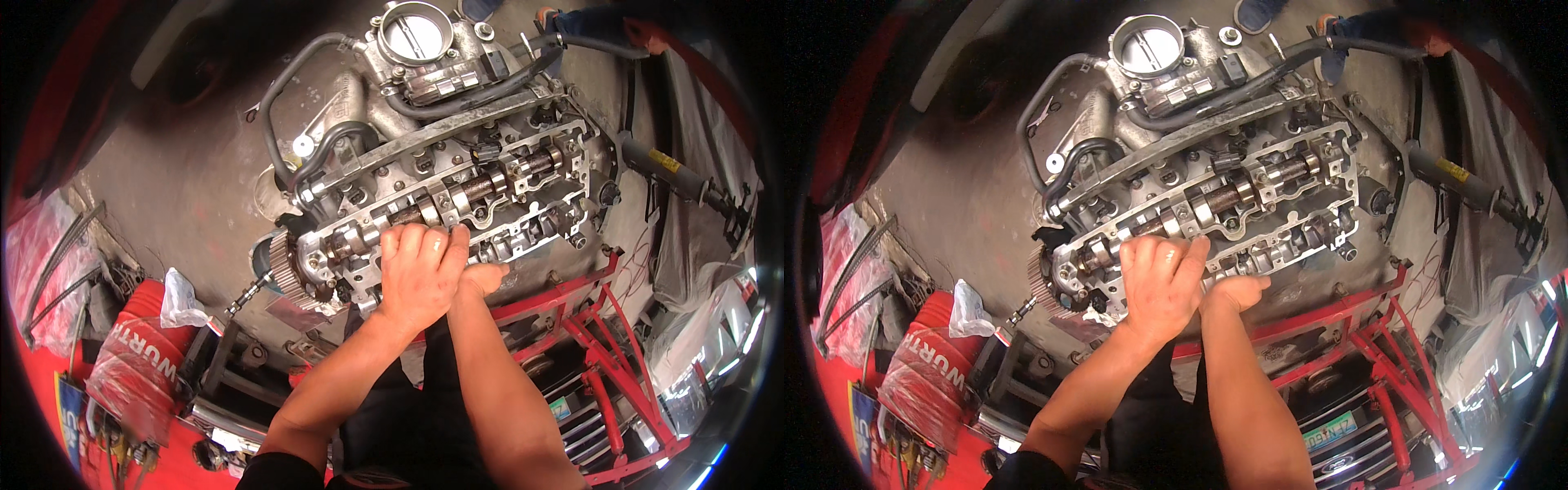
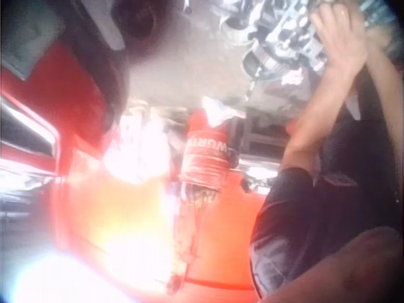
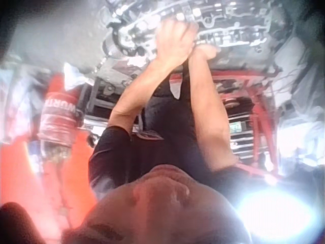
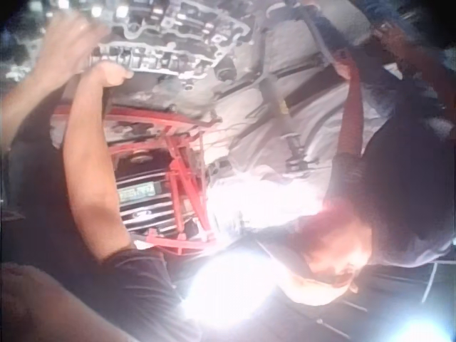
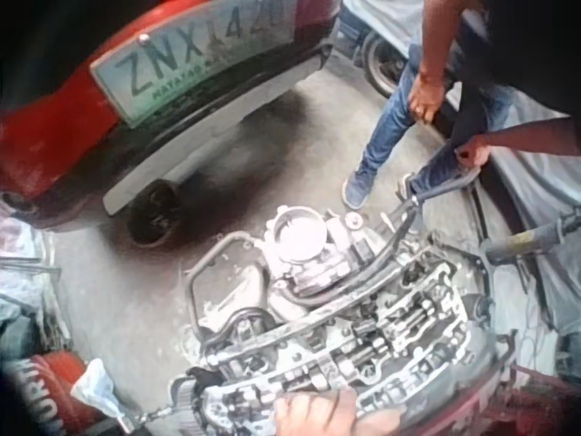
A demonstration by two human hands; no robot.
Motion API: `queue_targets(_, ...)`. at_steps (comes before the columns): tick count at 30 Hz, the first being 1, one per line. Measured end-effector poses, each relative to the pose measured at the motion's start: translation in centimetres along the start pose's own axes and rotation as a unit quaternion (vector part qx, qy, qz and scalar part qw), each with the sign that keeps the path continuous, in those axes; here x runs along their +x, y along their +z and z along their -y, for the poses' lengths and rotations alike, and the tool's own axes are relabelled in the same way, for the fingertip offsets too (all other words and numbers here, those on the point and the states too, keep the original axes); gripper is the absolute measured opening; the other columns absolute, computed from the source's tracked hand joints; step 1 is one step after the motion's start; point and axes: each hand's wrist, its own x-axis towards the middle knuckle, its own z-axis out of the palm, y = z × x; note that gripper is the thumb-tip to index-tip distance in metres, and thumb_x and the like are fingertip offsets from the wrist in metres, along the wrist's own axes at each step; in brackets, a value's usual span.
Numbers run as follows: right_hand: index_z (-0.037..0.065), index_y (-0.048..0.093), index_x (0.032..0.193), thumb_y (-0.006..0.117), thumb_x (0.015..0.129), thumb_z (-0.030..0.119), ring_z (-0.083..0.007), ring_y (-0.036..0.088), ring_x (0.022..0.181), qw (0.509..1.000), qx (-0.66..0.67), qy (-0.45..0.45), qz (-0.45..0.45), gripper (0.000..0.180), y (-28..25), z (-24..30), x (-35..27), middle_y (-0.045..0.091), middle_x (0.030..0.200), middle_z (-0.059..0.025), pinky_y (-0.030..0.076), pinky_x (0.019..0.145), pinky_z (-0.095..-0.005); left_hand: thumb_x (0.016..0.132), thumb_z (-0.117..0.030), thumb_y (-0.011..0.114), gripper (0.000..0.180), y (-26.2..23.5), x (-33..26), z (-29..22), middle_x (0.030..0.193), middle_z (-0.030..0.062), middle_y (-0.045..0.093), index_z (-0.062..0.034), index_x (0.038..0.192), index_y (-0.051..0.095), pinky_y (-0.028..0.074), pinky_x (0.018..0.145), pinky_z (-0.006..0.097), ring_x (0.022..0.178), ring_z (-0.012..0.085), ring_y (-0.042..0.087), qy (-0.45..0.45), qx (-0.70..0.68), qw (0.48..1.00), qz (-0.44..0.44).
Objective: The person cleans small metal engine components with a white cloth and places them into the cylinder head. They repeatedly retrieve parts from a bucket, wipe them, and install them into the engine block, occasionally adjusting the placement of the components.
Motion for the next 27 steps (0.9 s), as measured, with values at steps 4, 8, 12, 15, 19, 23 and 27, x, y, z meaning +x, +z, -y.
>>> queue_targets(4, -0.011, 0.053, 0.138, 0.022, 0.110, 0.040, -0.0337, 0.061, 0.121, 0.997, -0.070, -0.002, -0.036, 0.066, 0.4, 0.6, -0.9, 0.058, 0.141, -0.0214, 0.051, 0.104, -0.0429, 0.073, -0.008, 0.081, 0.035, 0.0, -0.2, 0.1, 0.093, 0.0012, 0.059, -0.0107, 0.107, 0.072, 0.037, 0.081, 0.041, 0.085, 0.0224, 0.055, -0.024, -0.006, 1.000, -0.016)
queue_targets(8, -0.011, 0.050, 0.142, 0.023, 0.109, 0.038, -0.0340, 0.058, 0.126, 0.983, -0.152, -0.033, -0.096, 0.065, 1.9, 2.1, -4.0, 0.055, 0.145, -0.0218, 0.047, 0.108, -0.0422, 0.077, -0.007, 0.082, 0.027, 0.5, 0.6, 0.2, 0.095, 0.0017, 0.061, -0.0119, 0.100, 0.069, 0.037, 0.082, 0.041, 0.084, 0.0231, 0.056, -0.057, -0.021, 0.997, -0.057)
queue_targets(12, -0.008, 0.049, 0.144, 0.022, 0.108, 0.038, -0.0334, 0.056, 0.128, 0.987, -0.139, -0.064, -0.054, 0.064, 0.5, 0.8, -1.6, 0.053, 0.147, -0.0214, 0.044, 0.110, -0.0416, 0.075, -0.004, 0.080, 0.034, 0.7, 0.1, 0.3, 0.094, 0.0009, 0.059, -0.0114, 0.106, 0.070, 0.035, 0.083, 0.041, 0.085, 0.0226, 0.055, -0.014, -0.014, 0.999, -0.032)
queue_targets(15, -0.007, 0.048, 0.145, 0.021, 0.109, 0.036, -0.0326, 0.056, 0.128, 0.990, -0.124, -0.065, -0.031, 0.063, 0.5, 0.8, -1.7, 0.052, 0.148, -0.0208, 0.044, 0.110, -0.0415, 0.072, -0.003, 0.078, 0.042, 0.3, 0.1, 0.1, 0.093, 0.0003, 0.057, -0.0124, 0.112, 0.071, 0.034, 0.084, 0.042, 0.085, 0.0223, 0.053, -0.006, -0.005, 1.000, -0.012)
queue_targets(19, -0.007, 0.044, 0.148, 0.021, 0.109, 0.038, -0.0330, 0.054, 0.132, 0.990, -0.122, -0.056, -0.037, 0.064, 0.9, 1.4, -2.9, 0.048, 0.152, -0.0211, 0.043, 0.112, -0.0416, 0.071, -0.006, 0.079, 0.039, -0.2, 0.3, 0.4, 0.092, 0.0000, 0.056, -0.0136, 0.108, 0.073, 0.032, 0.085, 0.044, 0.084, 0.0220, 0.051, -0.013, -0.012, 1.000, -0.015)
queue_targets(23, -0.009, 0.038, 0.151, 0.021, 0.110, 0.042, -0.0340, 0.050, 0.137, 0.986, -0.147, -0.051, -0.051, 0.067, 0.6, 1.2, -2.8, 0.045, 0.155, -0.0224, 0.039, 0.115, -0.0408, 0.070, -0.013, 0.085, 0.035, 0.5, 0.4, 1.1, 0.095, 0.0002, 0.057, -0.0141, 0.104, 0.073, 0.031, 0.087, 0.045, 0.086, 0.0221, 0.053, -0.017, -0.040, 0.998, -0.045)
queue_targets(27, -0.008, 0.042, 0.149, 0.021, 0.111, 0.041, -0.0338, 0.052, 0.134, 0.994, -0.105, -0.035, -0.028, 0.066, 0.0, 0.5, -1.4, 0.048, 0.152, -0.0212, 0.041, 0.114, -0.0410, 0.072, -0.011, 0.075, 0.033, 0.1, 0.1, 0.8, 0.097, -0.0007, 0.057, -0.0138, 0.105, 0.072, 0.030, 0.091, 0.047, 0.090, 0.0213, 0.055, -0.008, -0.042, 0.999, -0.005)
